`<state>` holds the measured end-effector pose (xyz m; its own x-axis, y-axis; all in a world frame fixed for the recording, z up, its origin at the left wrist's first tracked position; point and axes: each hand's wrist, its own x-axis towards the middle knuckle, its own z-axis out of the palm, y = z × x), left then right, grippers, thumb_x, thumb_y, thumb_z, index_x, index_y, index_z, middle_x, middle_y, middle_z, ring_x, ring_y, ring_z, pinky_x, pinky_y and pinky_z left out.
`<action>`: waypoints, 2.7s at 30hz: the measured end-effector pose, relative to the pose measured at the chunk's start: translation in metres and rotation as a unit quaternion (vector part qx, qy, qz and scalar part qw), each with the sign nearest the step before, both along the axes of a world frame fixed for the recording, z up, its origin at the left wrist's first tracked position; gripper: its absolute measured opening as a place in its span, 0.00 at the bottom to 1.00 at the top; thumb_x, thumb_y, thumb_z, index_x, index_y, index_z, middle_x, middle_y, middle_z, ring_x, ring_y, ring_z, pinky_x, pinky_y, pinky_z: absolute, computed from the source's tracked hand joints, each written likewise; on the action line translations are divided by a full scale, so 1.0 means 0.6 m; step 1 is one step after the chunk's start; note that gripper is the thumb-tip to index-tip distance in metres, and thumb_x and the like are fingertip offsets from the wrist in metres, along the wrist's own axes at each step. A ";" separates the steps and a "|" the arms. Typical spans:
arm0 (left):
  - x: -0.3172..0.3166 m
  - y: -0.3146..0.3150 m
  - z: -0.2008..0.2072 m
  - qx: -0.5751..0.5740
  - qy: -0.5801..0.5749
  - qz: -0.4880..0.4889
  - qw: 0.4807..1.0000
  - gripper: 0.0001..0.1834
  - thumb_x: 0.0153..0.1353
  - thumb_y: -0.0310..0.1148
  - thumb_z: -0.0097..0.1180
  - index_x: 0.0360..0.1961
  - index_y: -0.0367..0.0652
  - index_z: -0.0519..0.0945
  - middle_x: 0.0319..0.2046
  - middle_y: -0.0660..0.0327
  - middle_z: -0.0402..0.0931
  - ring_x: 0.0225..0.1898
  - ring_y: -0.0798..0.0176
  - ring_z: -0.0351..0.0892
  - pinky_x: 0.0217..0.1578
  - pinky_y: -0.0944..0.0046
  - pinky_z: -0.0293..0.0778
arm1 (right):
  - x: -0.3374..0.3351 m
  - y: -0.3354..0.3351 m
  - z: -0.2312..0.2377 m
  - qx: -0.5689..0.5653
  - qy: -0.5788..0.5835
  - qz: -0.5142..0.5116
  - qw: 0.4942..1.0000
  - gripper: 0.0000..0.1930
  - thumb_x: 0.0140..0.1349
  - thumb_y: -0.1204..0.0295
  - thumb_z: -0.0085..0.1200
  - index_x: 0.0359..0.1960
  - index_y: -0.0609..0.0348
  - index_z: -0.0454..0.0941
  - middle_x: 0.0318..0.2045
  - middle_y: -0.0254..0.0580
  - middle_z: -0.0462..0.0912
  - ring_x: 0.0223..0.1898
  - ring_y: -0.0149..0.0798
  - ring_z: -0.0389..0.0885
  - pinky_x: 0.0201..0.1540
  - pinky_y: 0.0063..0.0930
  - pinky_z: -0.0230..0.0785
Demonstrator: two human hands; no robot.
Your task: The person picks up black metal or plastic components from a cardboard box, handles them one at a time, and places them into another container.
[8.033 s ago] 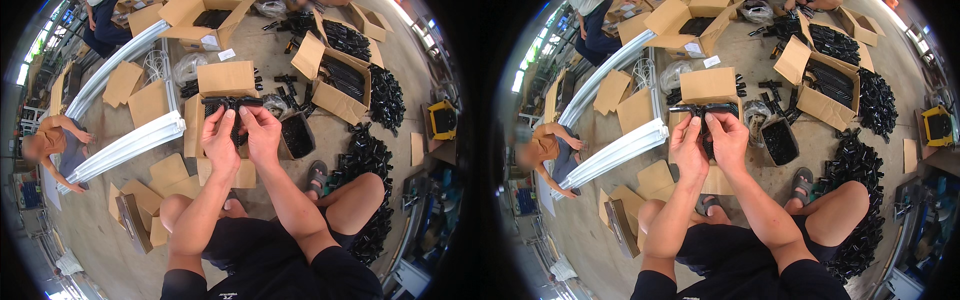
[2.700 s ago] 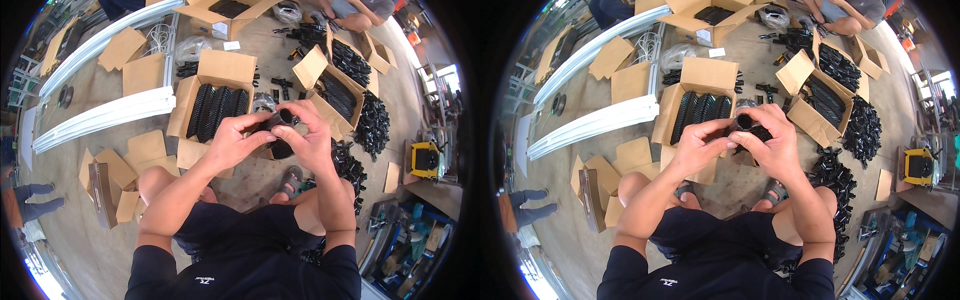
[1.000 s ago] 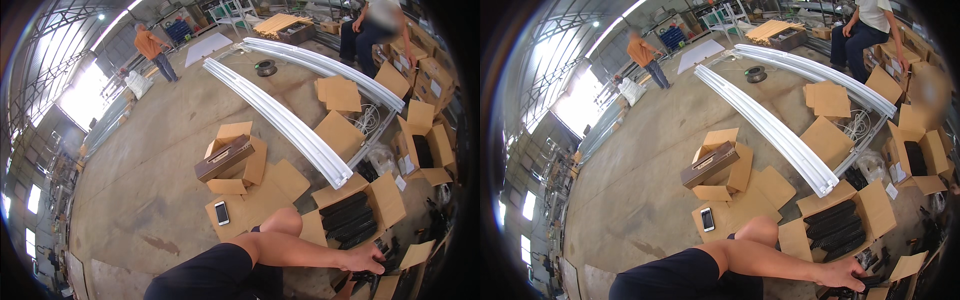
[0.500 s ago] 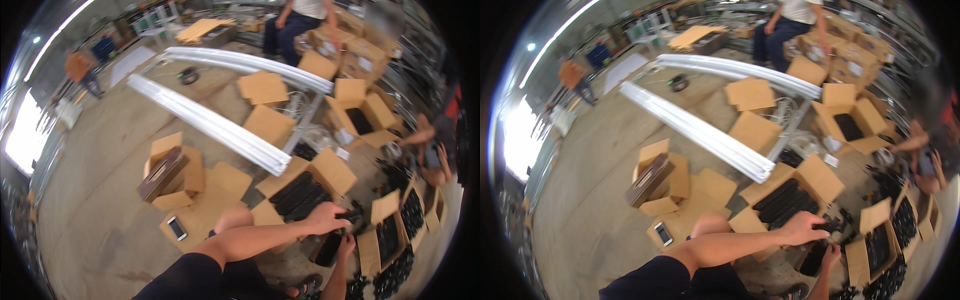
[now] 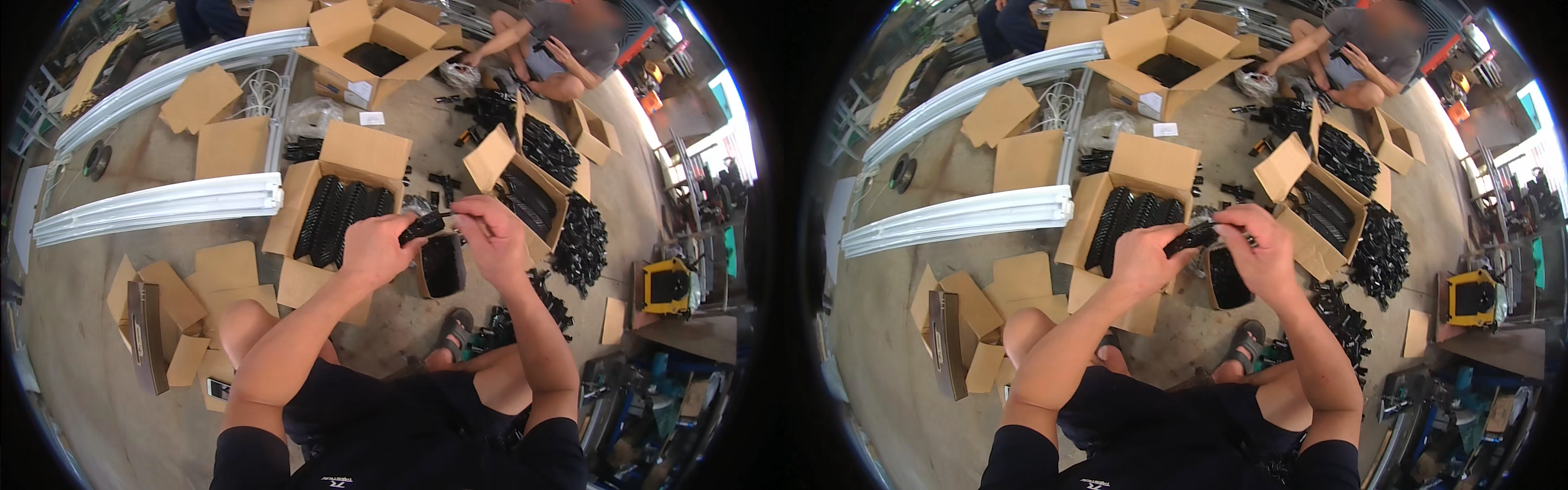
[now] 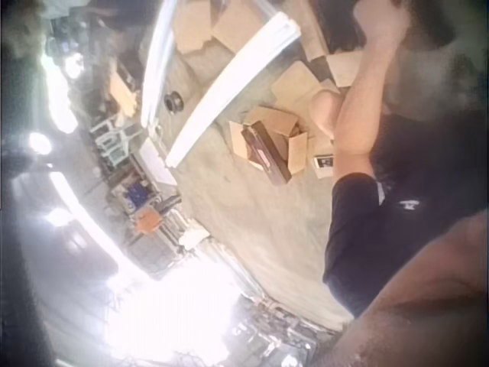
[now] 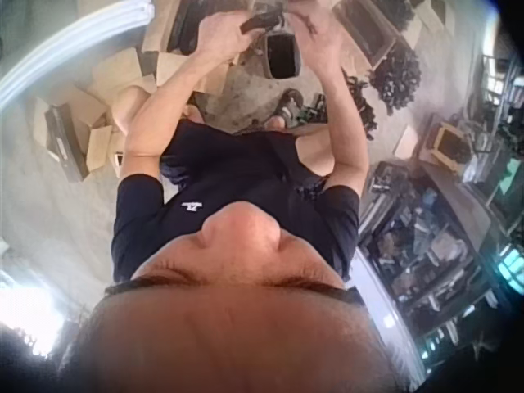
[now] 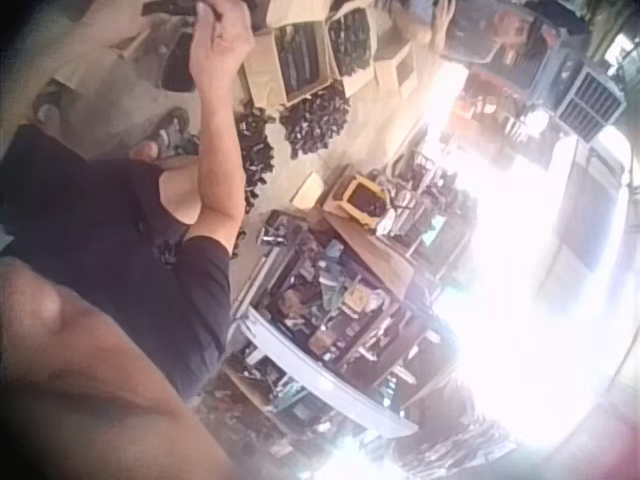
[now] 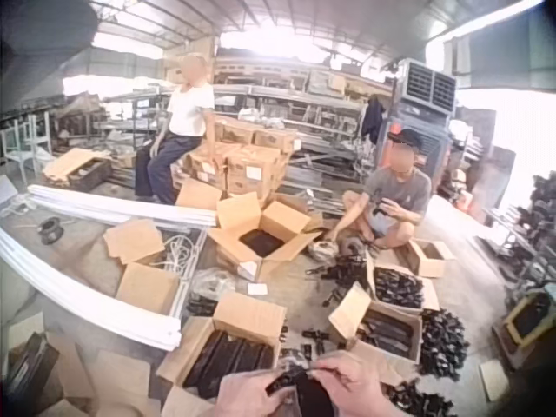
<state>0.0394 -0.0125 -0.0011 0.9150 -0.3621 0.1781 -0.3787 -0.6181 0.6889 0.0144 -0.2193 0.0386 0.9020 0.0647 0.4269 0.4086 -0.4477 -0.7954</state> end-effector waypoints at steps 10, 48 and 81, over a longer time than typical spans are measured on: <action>-0.014 0.009 -0.014 0.051 -0.073 -0.027 0.996 0.19 0.55 0.42 0.70 0.45 0.44 0.85 0.41 0.60 0.87 0.39 0.54 0.87 0.37 0.56 0.81 | -0.007 0.027 -0.031 -0.204 -0.113 0.056 0.971 0.09 0.58 0.81 0.63 0.41 0.61 0.83 0.39 0.46 0.84 0.39 0.50 0.85 0.40 0.38 0.80; -0.008 0.009 0.015 -0.178 0.212 -0.078 0.958 0.20 0.59 0.33 0.71 0.50 0.34 0.85 0.31 0.60 0.86 0.31 0.75 0.80 0.34 0.70 0.76 | -0.028 -0.003 -0.100 0.367 0.249 0.103 0.890 0.20 0.63 0.78 0.65 0.57 0.67 0.78 0.52 0.37 0.80 0.48 0.28 0.79 0.53 0.25 0.74; 0.018 0.001 -0.012 -0.572 0.302 0.042 0.762 0.10 0.63 0.17 0.63 0.46 0.32 0.82 0.41 0.53 0.86 0.40 0.65 0.86 0.46 0.66 0.82 | 0.048 -0.010 -0.098 0.210 0.254 -0.052 0.943 0.16 0.69 0.64 0.62 0.49 0.66 0.84 0.31 0.34 0.85 0.28 0.24 0.75 0.33 0.23 0.71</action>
